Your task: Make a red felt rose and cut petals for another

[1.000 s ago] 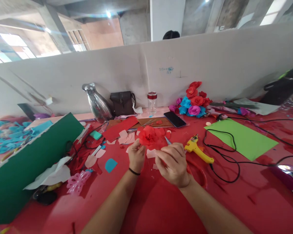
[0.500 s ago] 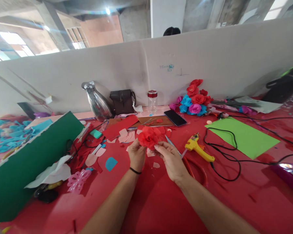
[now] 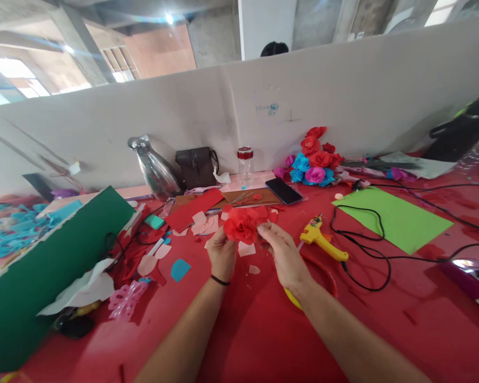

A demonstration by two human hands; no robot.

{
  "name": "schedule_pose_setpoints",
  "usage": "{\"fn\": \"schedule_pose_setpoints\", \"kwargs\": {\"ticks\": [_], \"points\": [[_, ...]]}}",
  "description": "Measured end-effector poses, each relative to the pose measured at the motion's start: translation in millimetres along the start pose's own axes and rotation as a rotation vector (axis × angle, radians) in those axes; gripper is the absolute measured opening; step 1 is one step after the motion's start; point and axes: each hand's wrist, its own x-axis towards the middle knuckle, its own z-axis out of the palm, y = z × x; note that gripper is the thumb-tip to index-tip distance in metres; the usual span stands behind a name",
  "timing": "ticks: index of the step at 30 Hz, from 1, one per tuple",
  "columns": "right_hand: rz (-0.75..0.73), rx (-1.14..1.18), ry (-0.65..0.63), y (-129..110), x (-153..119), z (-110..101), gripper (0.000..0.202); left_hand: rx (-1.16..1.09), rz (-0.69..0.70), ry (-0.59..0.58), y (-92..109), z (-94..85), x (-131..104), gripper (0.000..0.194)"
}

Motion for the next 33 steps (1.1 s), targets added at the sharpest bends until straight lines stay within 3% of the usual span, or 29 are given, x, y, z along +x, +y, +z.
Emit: {"fn": "schedule_pose_setpoints", "kwargs": {"ticks": [3,12,18,24,33], "points": [[0.02,0.05,-0.013,1,-1,3,0.019,-0.005,0.005,-0.014,0,0.7,-2,0.008],[-0.197,0.013,0.129,2,-1,-2,0.008,0.002,0.01,0.011,-6,-1.0,-2,0.014],[-0.159,-0.125,0.049,-1,1,-4,0.016,0.012,0.066,-0.051,-4,-1.0,-3,0.009],[-0.183,-0.266,0.086,4,3,-6,0.019,0.102,0.161,-0.095,-7,-3.0,-3,0.007],[-0.258,-0.264,0.139,5,2,-6,0.018,0.214,0.243,-0.106,-13,-7.8,-1,0.012]]}}
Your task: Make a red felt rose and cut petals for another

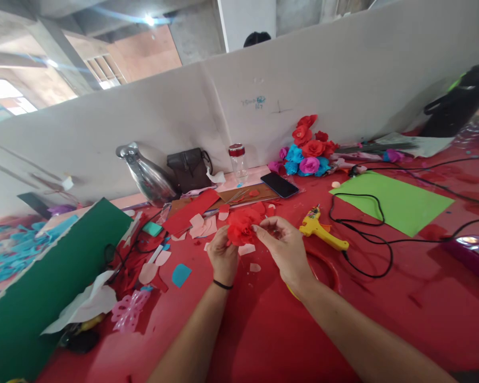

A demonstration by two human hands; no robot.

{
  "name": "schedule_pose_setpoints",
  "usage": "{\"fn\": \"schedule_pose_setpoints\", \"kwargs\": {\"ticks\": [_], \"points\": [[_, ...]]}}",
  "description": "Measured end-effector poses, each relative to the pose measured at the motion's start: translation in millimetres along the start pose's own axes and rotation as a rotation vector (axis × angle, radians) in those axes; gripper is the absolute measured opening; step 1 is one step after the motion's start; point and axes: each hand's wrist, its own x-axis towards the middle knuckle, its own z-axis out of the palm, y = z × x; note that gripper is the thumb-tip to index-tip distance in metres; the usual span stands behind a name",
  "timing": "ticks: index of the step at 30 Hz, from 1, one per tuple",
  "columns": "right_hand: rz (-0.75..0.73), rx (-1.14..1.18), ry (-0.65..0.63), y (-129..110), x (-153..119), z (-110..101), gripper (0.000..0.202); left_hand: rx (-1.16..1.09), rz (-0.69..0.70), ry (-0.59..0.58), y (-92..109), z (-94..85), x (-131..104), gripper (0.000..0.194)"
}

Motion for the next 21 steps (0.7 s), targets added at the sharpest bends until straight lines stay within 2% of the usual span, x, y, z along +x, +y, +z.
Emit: {"fn": "schedule_pose_setpoints", "kwargs": {"ticks": [9,16,21], "points": [[-0.065,-0.096,0.019,-10,-5,-2,0.012,0.056,0.041,-0.001,13,-1.8,2,0.005],[-0.049,-0.077,0.044,-12,1,-5,0.013,-0.176,-0.077,-0.087,15,-1.2,8,0.015],[-0.08,-0.119,0.057,-15,-2,-5,0.013,-0.108,0.014,-0.07,14,-6.7,13,0.011]]}}
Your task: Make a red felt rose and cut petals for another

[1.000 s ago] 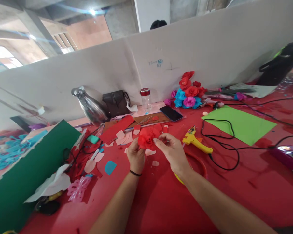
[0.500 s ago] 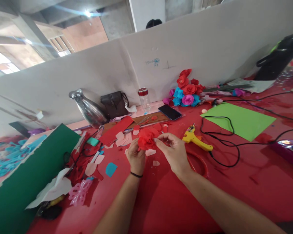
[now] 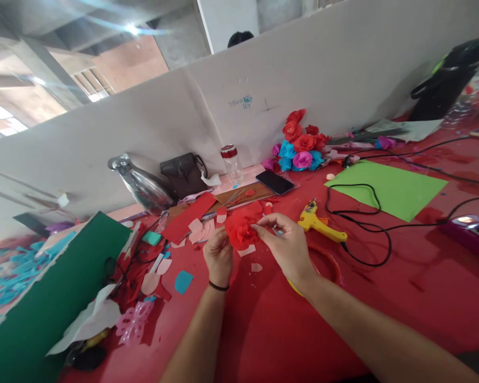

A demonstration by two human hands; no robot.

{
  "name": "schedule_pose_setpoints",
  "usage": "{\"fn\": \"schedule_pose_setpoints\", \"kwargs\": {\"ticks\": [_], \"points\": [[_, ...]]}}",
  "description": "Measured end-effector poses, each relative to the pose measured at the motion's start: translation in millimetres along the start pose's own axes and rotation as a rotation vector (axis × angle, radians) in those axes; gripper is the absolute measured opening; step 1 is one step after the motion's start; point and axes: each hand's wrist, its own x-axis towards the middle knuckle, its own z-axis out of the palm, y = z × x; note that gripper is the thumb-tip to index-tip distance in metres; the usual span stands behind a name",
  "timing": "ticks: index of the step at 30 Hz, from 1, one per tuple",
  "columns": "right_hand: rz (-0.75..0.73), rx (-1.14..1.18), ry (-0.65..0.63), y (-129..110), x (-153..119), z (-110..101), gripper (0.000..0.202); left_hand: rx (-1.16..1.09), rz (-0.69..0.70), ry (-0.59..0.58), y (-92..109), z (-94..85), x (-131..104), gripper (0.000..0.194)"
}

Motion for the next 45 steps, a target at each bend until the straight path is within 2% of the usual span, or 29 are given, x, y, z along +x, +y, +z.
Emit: {"fn": "schedule_pose_setpoints", "kwargs": {"ticks": [4,9,15,18,21,26,29,33,35,38,40,42,45], "points": [[-0.01,-0.001,-0.022,0,-3,1,0.01,0.074,0.098,0.046,-2,-5.1,2,0.014],[0.161,0.2,-0.077,4,1,5,0.017,0.059,0.177,0.03,-4,-6.2,4,0.018],[0.306,0.353,-0.112,4,4,7,0.024,0.095,0.152,0.056,-3,-6.1,4,0.011],[0.327,0.359,-0.113,4,4,6,0.024,0.094,0.144,0.073,-4,-6.3,4,0.01],[0.317,0.326,-0.165,2,3,5,0.017,0.06,0.129,0.055,-4,-6.0,4,0.013],[0.265,0.363,-0.183,-5,2,3,0.016,-0.014,0.042,-0.029,-1,-1.7,3,0.017],[0.222,0.415,-0.076,-6,4,2,0.015,-0.093,-0.066,-0.011,1,3.6,0,0.015],[0.221,0.394,0.1,2,8,-1,0.013,-0.229,-0.24,0.092,-1,10.6,-2,0.007],[0.291,0.394,0.078,4,9,-1,0.016,-0.288,-0.31,0.12,-2,12.7,-2,0.006],[0.383,0.399,-0.095,3,7,1,0.022,-0.341,-0.367,0.115,-1,14.2,-1,0.008],[0.379,0.4,-0.188,0,4,4,0.022,-0.359,-0.38,0.11,1,15.0,-1,0.009],[0.341,0.417,-0.191,-3,2,6,0.021,-0.374,-0.397,0.118,4,16.0,0,0.011],[0.317,0.47,-0.104,-5,2,5,0.019,-0.401,-0.426,0.14,8,18.2,0,0.013]]}}
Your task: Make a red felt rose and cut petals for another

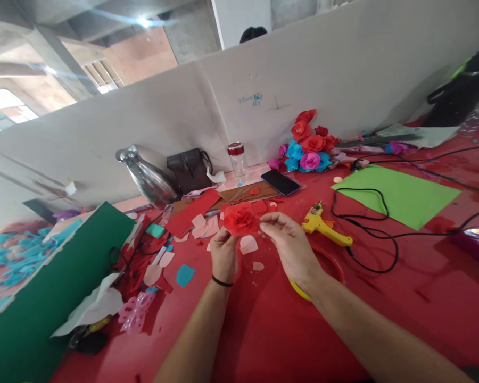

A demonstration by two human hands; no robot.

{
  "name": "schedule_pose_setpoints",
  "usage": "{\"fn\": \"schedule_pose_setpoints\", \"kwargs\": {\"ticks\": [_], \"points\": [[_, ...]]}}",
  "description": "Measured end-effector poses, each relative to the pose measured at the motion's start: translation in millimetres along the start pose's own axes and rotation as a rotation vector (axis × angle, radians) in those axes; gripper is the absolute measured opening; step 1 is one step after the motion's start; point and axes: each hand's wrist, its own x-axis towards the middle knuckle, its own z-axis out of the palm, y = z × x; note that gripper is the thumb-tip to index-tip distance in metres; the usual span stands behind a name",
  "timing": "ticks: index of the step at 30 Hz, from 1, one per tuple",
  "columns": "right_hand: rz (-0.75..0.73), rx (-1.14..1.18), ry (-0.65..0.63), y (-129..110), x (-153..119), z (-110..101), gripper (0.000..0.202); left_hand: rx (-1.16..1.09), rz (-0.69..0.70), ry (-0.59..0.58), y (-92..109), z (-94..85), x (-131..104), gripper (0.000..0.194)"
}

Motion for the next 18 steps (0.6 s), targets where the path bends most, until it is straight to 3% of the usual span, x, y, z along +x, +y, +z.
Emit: {"fn": "schedule_pose_setpoints", "kwargs": {"ticks": [7,13,18], "points": [[0.163,0.01,-0.018,5,-5,2,0.019,-0.002,0.015,0.027,-6,-0.8,0,0.008],[0.312,0.013,-0.152,12,-13,9,0.031,0.109,0.099,0.053,-10,-4.6,-5,0.006],[0.308,0.12,-0.064,17,-12,8,0.029,0.164,0.176,0.025,-12,-5.8,-7,0.007]]}}
